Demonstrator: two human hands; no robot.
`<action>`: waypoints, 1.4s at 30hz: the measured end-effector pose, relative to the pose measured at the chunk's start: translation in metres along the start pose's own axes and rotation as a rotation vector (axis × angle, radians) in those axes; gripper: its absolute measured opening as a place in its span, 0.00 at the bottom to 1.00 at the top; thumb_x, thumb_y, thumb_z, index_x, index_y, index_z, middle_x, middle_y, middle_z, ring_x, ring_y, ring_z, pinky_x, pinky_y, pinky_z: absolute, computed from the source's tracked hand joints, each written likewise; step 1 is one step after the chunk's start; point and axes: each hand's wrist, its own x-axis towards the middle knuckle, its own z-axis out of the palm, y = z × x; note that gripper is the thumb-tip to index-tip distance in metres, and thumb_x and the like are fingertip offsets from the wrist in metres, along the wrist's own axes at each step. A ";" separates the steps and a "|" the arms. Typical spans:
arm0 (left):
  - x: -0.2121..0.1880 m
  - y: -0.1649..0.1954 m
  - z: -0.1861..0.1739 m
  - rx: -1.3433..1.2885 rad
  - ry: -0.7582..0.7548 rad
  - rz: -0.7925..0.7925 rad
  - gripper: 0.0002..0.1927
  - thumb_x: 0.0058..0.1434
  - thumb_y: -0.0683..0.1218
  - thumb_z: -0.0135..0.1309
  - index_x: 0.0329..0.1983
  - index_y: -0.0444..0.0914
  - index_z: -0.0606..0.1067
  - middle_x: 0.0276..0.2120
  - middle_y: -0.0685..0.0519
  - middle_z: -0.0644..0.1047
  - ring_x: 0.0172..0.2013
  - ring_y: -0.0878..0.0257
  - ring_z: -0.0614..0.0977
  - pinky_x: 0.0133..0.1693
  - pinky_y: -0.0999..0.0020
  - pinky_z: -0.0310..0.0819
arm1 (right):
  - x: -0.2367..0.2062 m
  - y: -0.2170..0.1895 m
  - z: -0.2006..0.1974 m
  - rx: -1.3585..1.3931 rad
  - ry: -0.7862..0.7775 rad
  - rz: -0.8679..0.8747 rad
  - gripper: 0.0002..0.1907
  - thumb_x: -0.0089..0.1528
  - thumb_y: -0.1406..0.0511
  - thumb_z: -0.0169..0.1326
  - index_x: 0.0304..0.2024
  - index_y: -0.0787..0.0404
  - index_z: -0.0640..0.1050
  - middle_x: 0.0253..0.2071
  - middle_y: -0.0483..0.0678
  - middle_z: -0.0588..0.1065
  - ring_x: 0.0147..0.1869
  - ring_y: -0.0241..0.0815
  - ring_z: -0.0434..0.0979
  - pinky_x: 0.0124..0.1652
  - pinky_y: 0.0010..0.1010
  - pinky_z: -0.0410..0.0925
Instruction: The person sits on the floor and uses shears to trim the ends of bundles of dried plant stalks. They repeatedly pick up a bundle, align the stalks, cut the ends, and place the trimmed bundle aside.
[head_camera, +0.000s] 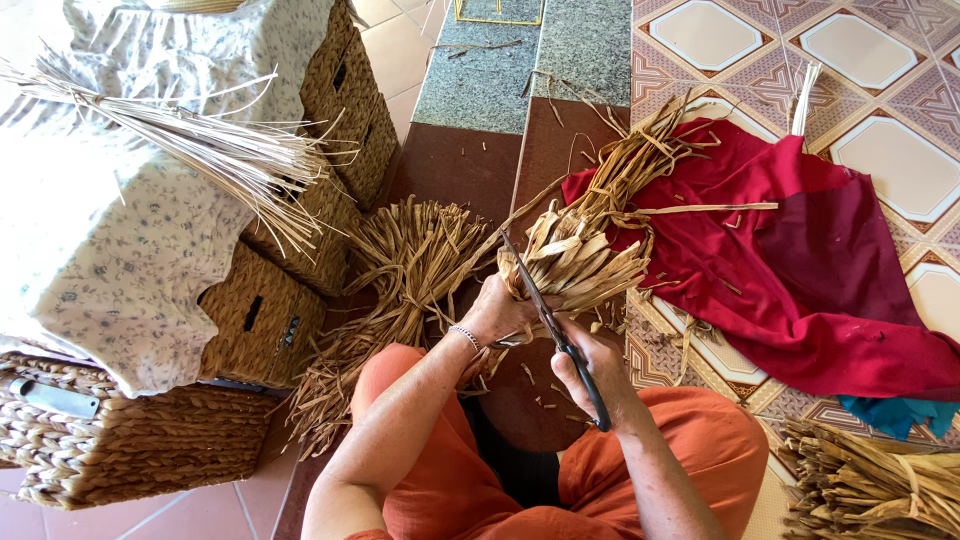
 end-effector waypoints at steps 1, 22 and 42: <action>0.000 -0.001 0.001 -0.002 -0.024 -0.009 0.21 0.53 0.52 0.67 0.49 0.39 0.81 0.43 0.48 0.85 0.43 0.58 0.87 0.46 0.62 0.83 | 0.000 0.001 0.001 -0.002 -0.002 0.034 0.50 0.61 0.33 0.39 0.66 0.66 0.69 0.22 0.42 0.70 0.23 0.32 0.70 0.25 0.27 0.68; 0.006 -0.026 -0.013 -0.765 0.114 -0.488 0.43 0.55 0.64 0.58 0.71 0.46 0.60 0.68 0.44 0.67 0.69 0.46 0.64 0.64 0.30 0.55 | -0.029 0.033 -0.004 0.340 0.151 0.128 0.38 0.67 0.43 0.42 0.63 0.68 0.71 0.22 0.40 0.70 0.18 0.26 0.65 0.19 0.19 0.62; -0.001 -0.025 -0.014 -0.872 0.231 -0.428 0.42 0.48 0.51 0.70 0.64 0.36 0.67 0.59 0.39 0.75 0.62 0.46 0.72 0.62 0.35 0.58 | -0.019 0.003 0.003 0.242 0.055 -0.021 0.40 0.68 0.41 0.38 0.67 0.65 0.69 0.27 0.40 0.70 0.24 0.26 0.67 0.23 0.20 0.64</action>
